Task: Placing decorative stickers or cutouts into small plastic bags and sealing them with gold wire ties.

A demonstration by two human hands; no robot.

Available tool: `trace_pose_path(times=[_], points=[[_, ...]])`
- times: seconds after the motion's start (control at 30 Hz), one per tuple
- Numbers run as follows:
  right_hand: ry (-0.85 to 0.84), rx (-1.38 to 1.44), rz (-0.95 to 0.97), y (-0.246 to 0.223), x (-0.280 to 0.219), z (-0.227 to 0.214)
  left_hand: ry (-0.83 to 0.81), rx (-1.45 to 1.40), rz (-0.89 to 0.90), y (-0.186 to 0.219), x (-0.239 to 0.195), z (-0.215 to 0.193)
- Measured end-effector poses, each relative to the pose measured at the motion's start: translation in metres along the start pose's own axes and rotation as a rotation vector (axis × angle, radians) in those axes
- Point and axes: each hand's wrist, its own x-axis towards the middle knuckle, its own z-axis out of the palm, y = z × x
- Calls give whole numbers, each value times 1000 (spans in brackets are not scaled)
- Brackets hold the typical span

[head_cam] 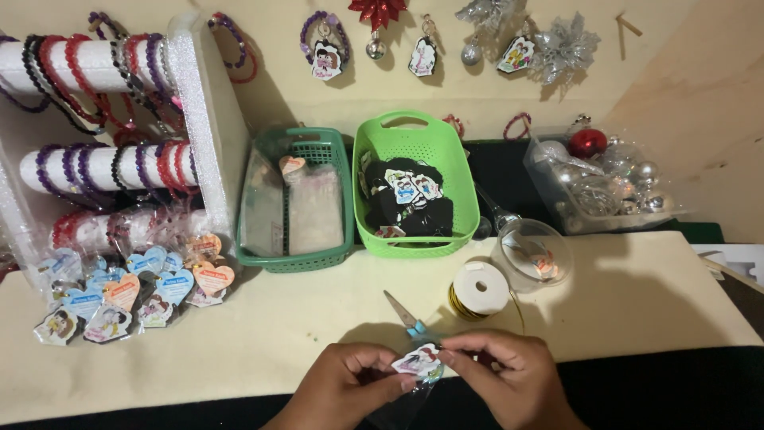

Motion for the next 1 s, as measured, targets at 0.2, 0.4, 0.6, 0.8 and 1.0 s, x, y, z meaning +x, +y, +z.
trace_pose_path(times=[0.2, 0.4, 0.6, 0.8, 1.0], points=[[-78, 22, -98, -12, 1, 3, 16, 30, -20, 5, -1, 2], [-33, -72, -273, -14, 4, 3, 47, 43, -33, 4, -1, 2], [-24, -166, -379, -20, 4, 3, 49, 9, -24, -2, 0, 0], [-53, -174, -417, -17, 3, 6, 34, 7, -25, 3, -2, 1], [-145, -131, -348, -13, 5, 12, 51, 18, -34, 0, -1, 0]])
